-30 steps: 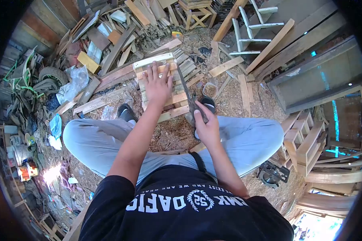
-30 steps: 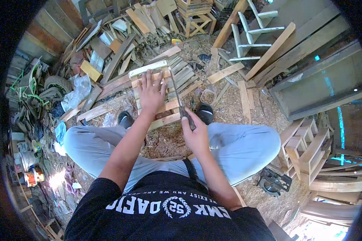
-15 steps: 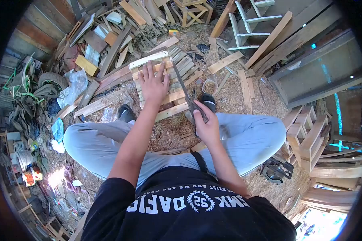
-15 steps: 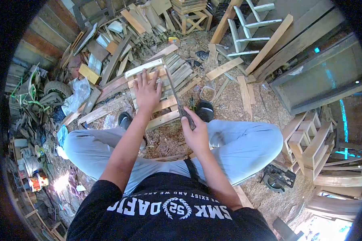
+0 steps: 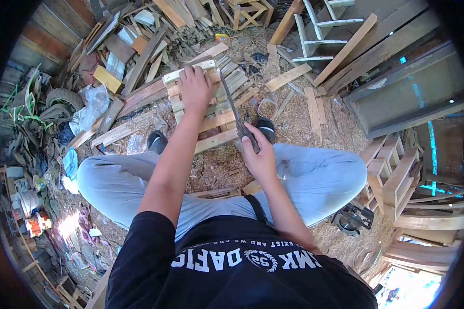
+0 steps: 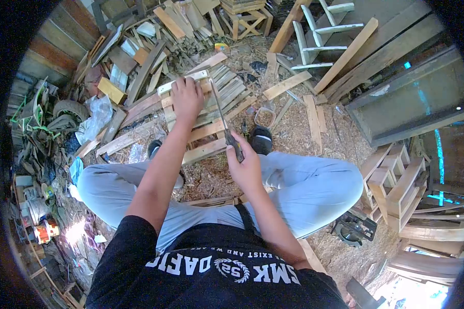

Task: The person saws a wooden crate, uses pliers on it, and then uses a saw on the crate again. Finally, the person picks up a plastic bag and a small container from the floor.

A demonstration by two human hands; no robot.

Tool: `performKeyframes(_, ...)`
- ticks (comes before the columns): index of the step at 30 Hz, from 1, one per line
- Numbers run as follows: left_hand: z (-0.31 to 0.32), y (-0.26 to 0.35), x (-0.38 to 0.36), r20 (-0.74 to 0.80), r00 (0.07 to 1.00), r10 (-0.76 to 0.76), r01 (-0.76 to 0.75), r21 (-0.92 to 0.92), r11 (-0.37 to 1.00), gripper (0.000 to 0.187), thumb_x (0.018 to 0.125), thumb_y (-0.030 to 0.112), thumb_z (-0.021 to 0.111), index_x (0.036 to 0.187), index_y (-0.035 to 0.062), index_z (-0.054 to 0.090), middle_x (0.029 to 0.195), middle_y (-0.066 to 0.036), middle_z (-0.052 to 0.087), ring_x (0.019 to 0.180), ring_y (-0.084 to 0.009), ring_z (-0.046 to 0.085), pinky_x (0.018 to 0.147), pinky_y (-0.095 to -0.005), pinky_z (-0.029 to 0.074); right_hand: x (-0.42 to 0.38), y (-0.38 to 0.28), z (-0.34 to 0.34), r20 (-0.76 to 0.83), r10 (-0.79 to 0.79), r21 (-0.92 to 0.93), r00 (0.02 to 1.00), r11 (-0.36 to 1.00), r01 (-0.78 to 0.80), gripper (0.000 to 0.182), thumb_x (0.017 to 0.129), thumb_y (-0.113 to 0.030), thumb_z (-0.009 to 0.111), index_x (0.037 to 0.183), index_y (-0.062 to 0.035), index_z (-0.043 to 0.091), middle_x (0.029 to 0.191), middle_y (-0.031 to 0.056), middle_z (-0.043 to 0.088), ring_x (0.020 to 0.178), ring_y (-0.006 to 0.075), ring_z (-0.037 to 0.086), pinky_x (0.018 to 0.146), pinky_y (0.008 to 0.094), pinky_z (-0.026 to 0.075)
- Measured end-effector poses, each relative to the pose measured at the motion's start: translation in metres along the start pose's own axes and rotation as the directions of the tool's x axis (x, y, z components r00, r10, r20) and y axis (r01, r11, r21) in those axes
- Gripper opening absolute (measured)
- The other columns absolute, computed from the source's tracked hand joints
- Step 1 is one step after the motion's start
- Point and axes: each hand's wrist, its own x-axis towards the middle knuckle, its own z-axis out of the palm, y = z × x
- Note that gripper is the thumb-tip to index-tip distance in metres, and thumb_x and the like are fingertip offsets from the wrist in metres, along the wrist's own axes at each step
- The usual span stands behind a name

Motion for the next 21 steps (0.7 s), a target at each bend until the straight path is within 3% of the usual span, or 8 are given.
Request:
performKeyframes(1,-0.001,0.002,0.002,0.023,1.000,-0.017,0.017,0.015,1.000,0.025,0.101,0.026,0.067,0.113,0.0043,0.065,0.121,-0.018,0.061,0.117,-0.0379,0.059,0.099,-0.0530,0.048,-0.002,-0.013,-0.001,0.002,0.010,-0.008,1.000,1.000,-0.010,0.045,0.108,-0.018,0.068,0.150,-0.0016,0.067,0.129,0.0208,0.079,0.119,0.0250,0.075,0.108,0.0371,0.054)
performKeyframes(3,-0.001,0.002,0.004,0.055,0.998,-0.011,0.008,0.051,0.999,0.024,0.103,0.028,0.065,0.109,0.0048,0.065,0.116,-0.016,0.064,0.114,-0.0352,0.061,0.097,-0.0512,0.048,-0.005,-0.038,-0.003,0.100,0.371,0.110,0.923,0.918,-0.380,0.045,0.108,-0.018,0.067,0.150,-0.0016,0.065,0.131,0.0206,0.078,0.122,0.0252,0.073,0.110,0.0368,0.053)
performKeyframes(4,-0.001,0.002,0.002,0.064,0.998,-0.018,0.014,0.052,0.999,0.024,0.103,0.028,0.065,0.109,0.0048,0.065,0.116,-0.016,0.064,0.114,-0.0352,0.061,0.097,-0.0512,0.048,-0.004,-0.031,-0.001,0.102,0.380,0.105,0.919,0.915,-0.390,0.045,0.108,-0.018,0.067,0.150,-0.0016,0.065,0.131,0.0206,0.078,0.122,0.0252,0.073,0.110,0.0368,0.053)
performKeyframes(6,0.000,0.002,0.000,0.107,0.994,-0.001,-0.009,0.088,0.996,0.029,0.106,0.033,0.060,0.103,0.0060,0.072,0.107,-0.015,0.071,0.106,-0.0343,0.067,0.096,-0.0502,0.049,0.004,-0.020,0.005,0.022,0.085,0.057,0.996,0.995,-0.086,0.044,0.108,-0.016,0.067,0.150,-0.0015,0.065,0.131,0.0195,0.078,0.121,0.0237,0.073,0.109,0.0355,0.053)
performKeyframes(9,0.006,0.000,-0.001,0.131,0.990,-0.045,0.033,0.092,0.995,0.036,0.109,0.034,0.055,0.097,0.0070,0.076,0.098,-0.017,0.079,0.099,-0.0379,0.073,0.096,-0.0527,0.051,0.008,-0.025,0.008,0.025,0.033,-0.013,0.999,0.999,-0.033,0.044,0.109,-0.016,0.067,0.150,-0.0017,0.065,0.130,0.0188,0.078,0.122,0.0230,0.073,0.109,0.0352,0.053)
performKeyframes(12,0.006,0.000,0.002,0.177,0.981,-0.081,0.066,0.089,0.994,0.042,0.110,0.035,0.052,0.098,0.0065,0.079,0.100,-0.019,0.082,0.100,-0.0381,0.075,0.098,-0.0531,0.051,-0.004,-0.036,0.002,0.046,0.066,0.012,0.997,0.998,-0.067,0.045,0.109,-0.017,0.067,0.150,-0.0005,0.064,0.132,0.0200,0.078,0.125,0.0238,0.073,0.110,0.0360,0.053)
performKeyframes(21,0.006,-0.003,0.004,0.196,0.978,-0.071,0.056,0.083,0.995,0.043,0.110,0.038,0.053,0.095,0.0070,0.079,0.099,-0.017,0.081,0.099,-0.0377,0.075,0.097,-0.0532,0.051,0.007,-0.029,0.002,0.012,0.036,0.000,0.999,0.999,-0.036,0.043,0.109,-0.017,0.066,0.148,0.0005,0.066,0.128,0.0189,0.079,0.124,0.0210,0.073,0.108,0.0350,0.054)
